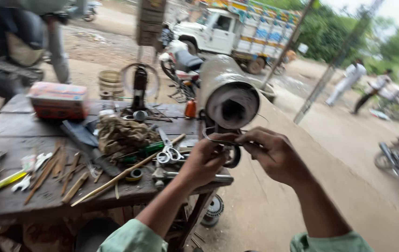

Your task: The person sits at an outdoor workbench beside a large spool of white wire. They pull the wire end free, tear pieces of black tape and press the tape onto the wire and spool to hold it, and adjust the wound wire by hand.

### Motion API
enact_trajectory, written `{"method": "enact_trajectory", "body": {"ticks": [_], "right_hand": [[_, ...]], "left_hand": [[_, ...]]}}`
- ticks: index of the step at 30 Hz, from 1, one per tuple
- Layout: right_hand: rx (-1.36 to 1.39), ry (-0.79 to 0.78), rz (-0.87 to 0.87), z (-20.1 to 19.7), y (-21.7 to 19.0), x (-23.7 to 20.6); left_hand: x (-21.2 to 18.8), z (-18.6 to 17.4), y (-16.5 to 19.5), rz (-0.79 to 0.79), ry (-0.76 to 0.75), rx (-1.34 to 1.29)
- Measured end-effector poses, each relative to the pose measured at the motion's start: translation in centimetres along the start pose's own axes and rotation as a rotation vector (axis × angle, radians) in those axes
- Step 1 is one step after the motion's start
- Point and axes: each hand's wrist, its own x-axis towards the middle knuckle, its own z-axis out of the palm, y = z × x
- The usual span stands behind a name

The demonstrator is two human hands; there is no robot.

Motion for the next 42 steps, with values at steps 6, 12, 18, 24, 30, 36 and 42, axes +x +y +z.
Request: {"method": "enact_trajectory", "body": {"ticks": [6,12,18,24,30,36,42], "right_hand": [[-0.044,0.068,-0.195,0.1,1.1,-0.4],[-0.067,0.152,-0.221,1.3,2.0,-0.6],[-0.097,0.131,-0.348,2.1,3.7,-0.2],[-0.231,0.258,-0.373,3.2,3.1,1.1],[-0.472,0.274,-0.175,2.4,1.3,1.6],[-0.283,0.164,0.005,1.2,0.7,1.7],[0.042,0.098,-0.136,1.0,1.0,0.4]], "left_hand": [[1.0,0.1,1.8,0.142,-0.047,0.327],[-0.5,2.5,0.0,-0.224,0.072,-0.184],[-1.8,1.7,-2.2,-0.309,0.144,-0.764],[-0.8,-0.6,-0.7,-0.209,0.194,-0.163],[0.1,0.1,0.5,0.012,-0.016,-0.204],[1.6,-0.9,0.7,0.079,-0.146,-0.115],[1.9,-2.3,-0.2,0.021,-0.191,-0.016]]}}
